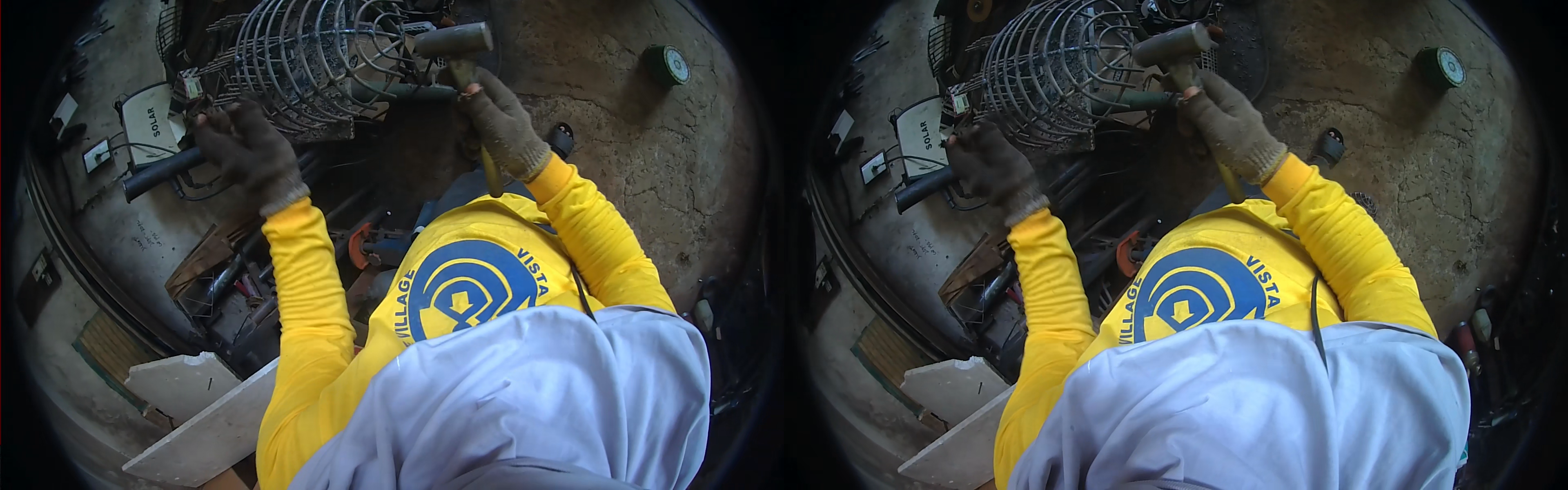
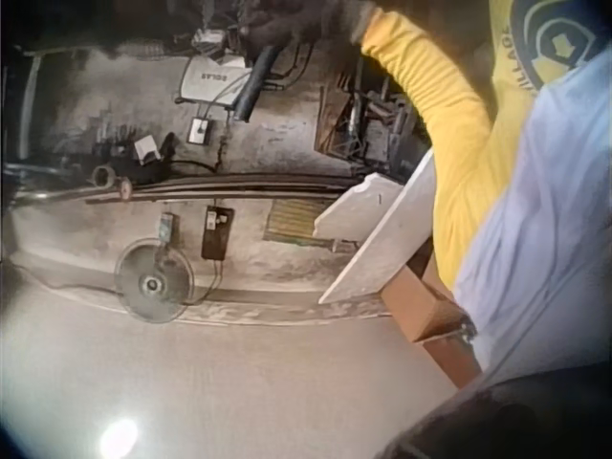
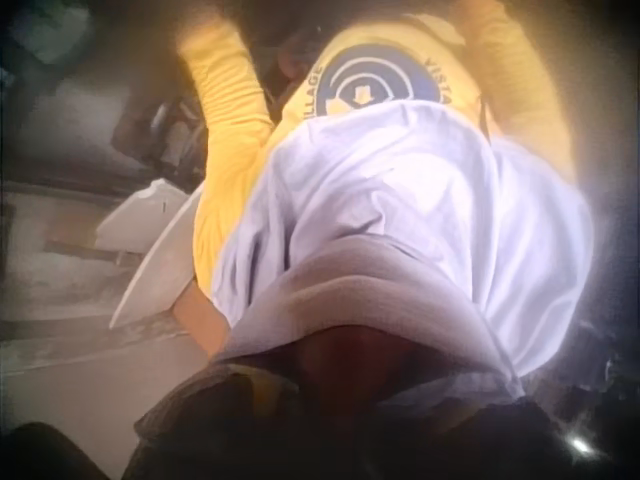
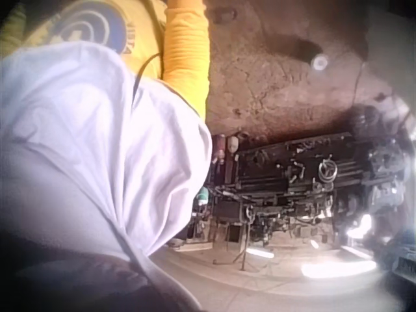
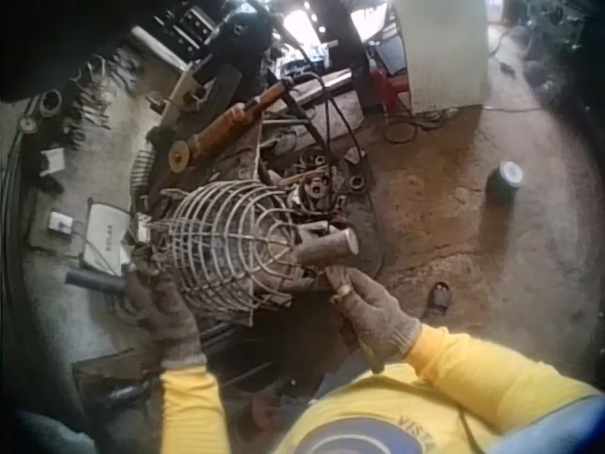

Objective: The person uses a hammer to shape metal rods on a spherical cage structure and secures them using an arc welder.

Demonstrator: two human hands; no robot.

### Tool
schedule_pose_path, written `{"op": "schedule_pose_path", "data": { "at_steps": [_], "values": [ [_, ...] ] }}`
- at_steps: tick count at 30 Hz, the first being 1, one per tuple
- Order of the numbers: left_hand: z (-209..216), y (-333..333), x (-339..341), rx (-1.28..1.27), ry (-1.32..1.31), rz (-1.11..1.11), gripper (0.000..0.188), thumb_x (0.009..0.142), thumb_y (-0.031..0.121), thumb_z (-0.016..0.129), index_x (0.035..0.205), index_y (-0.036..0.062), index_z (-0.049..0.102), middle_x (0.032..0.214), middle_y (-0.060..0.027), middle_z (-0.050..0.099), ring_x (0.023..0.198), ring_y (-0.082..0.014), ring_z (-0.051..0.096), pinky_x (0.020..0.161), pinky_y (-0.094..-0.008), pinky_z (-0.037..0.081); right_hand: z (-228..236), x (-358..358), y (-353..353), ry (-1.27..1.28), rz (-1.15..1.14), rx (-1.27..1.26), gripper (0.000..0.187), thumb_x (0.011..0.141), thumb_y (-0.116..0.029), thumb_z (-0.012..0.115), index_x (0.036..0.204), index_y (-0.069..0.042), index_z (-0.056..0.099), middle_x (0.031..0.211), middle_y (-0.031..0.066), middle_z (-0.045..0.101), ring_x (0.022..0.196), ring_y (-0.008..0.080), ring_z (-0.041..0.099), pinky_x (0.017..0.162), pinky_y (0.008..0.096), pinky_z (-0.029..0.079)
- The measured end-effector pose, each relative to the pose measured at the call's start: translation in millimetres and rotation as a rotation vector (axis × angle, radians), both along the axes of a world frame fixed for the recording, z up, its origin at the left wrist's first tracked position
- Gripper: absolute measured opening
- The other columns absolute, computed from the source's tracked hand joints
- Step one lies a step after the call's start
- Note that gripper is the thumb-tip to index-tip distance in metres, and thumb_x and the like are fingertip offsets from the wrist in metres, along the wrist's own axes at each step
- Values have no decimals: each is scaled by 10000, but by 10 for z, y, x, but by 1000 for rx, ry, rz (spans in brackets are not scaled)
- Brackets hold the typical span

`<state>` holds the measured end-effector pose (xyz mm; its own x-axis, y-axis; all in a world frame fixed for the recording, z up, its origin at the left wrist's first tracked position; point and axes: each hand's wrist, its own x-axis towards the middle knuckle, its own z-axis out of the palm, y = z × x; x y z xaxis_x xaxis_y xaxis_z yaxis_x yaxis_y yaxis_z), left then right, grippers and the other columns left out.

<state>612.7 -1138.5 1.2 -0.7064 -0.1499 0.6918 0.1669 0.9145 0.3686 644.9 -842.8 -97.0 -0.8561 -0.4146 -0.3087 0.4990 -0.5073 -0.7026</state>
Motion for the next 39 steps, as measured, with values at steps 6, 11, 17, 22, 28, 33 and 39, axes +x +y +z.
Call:
{"op": "schedule_pose_path", "data": {
  "at_steps": [6, 11, 17, 22, 28, 33, 39],
  "values": [
    [-412, -334, -352, 47, -156, 90, 486, 1011, 407, 546, 1178, -46, 599, 1063, -156, 668, 923, -255, 633, 851, -347, 484, -46, 6, -275, 68, 93, 25, 397, 1039, -373, 529, 1346, -122, 533, 757, -12, 547, 576, 64, 485, 504, 231, 418],
    [-266, 3, -342, 227, -165, -41, 517, 1024, 415, 517, 1229, -54, 585, 1135, -189, 660, 1011, -294, 621, 921, -364, 463, 11, -83, -148, -48, 158, -21, 419, 1039, -381, 521, 1360, -112, 537, 731, -16, 537, 567, 63, 479, 501, 229, 415],
    [-288, -11, -323, 314, -212, 41, 551, 1028, 445, 504, 1248, -55, 577, 1174, -195, 653, 1067, -316, 611, 961, -384, 450, 72, -13, -116, -58, 21, -89, 396, 1042, -385, 515, 1328, -116, 570, 732, -15, 534, 548, 65, 476, 493, 226, 394],
    [-348, -122, -323, 231, -166, 24, 561, 1029, 459, 494, 1254, -46, 586, 1184, -196, 655, 1063, -321, 620, 969, -382, 452, 111, -174, 30, -101, 273, -119, 378, 1038, -385, 518, 1291, -115, 594, 724, -28, 520, 543, 61, 450, 496, 221, 380],
    [-316, 45, -353, 156, -160, 77, 557, 1032, 452, 494, 1249, -50, 597, 1201, -206, 653, 1072, -323, 619, 968, -389, 453, 38, -27, -100, -96, -32, -135, 368, 1036, -381, 522, 1272, -110, 598, 712, -31, 508, 530, 62, 441, 479, 221, 376],
    [-348, -45, -291, 205, -147, 74, 524, 1031, 424, 510, 1258, -40, 594, 1189, -188, 653, 1058, -299, 618, 956, -374, 460, 101, -220, 49, -76, 207, -90, 348, 1039, -376, 522, 1247, -107, 589, 718, -22, 530, 539, 58, 477, 479, 220, 395],
    [-443, -229, -352, 381, -145, -25, 479, 1029, 385, 534, 1275, -23, 588, 1165, -160, 654, 1036, -263, 619, 939, -349, 470, 30, -146, 65, -11, 86, -105, 353, 1029, -398, 544, 1232, -112, 590, 733, -15, 543, 564, 64, 496, 506, 217, 403]
  ]
}}
